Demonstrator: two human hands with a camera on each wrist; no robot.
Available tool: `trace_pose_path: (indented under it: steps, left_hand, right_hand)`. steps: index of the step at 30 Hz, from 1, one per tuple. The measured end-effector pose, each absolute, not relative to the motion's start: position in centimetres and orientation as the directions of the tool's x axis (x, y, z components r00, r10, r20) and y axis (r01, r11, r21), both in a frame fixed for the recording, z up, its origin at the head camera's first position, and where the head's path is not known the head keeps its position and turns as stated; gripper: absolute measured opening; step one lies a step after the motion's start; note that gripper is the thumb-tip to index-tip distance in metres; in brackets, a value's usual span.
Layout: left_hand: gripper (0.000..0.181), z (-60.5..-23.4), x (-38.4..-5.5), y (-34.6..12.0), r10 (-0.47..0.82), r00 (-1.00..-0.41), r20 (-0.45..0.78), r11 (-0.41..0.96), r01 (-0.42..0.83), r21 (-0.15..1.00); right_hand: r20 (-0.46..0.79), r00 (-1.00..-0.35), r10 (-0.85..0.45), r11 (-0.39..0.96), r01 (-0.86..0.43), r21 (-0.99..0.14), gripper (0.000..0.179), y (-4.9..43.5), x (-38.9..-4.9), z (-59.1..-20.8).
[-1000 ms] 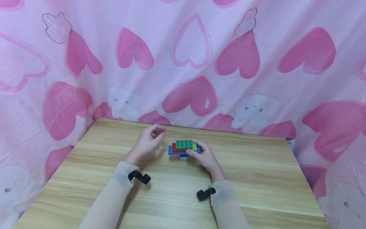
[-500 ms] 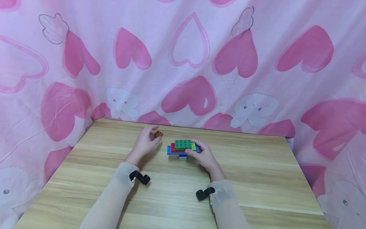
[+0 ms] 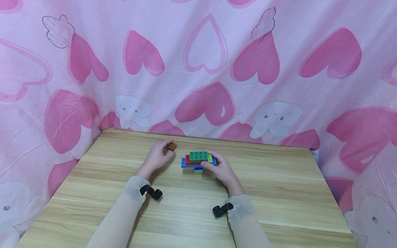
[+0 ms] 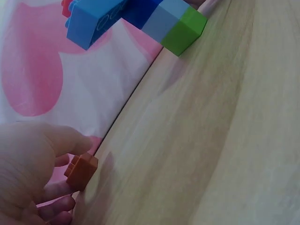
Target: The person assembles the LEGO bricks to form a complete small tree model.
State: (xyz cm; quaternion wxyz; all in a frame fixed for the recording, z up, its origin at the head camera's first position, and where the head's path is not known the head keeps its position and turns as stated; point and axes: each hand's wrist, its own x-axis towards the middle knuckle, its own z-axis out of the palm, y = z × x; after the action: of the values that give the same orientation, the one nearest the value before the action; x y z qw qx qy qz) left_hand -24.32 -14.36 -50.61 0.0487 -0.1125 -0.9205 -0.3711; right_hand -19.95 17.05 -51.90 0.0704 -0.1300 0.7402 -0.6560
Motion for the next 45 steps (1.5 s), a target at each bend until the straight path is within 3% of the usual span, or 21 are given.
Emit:
trace_pose_path:
  steps: [15, 45]
  left_hand:
    - [0.034, -50.89, -24.53, -14.49, 0.142, -0.967, 0.209, 0.667, 0.250, 0.702]
    - [0.039, -50.23, -24.23, -14.73, 0.087, -0.989, 0.119, 0.617, 0.147, 0.773]
  right_hand:
    - [0.045, -0.959, -0.280, 0.125, -0.083, -0.989, 0.050, 16.99, -19.97, -51.68]
    - [0.066, -0.952, -0.299, 0.094, -0.098, -0.991, 0.049, 17.14, -20.06, -52.07]
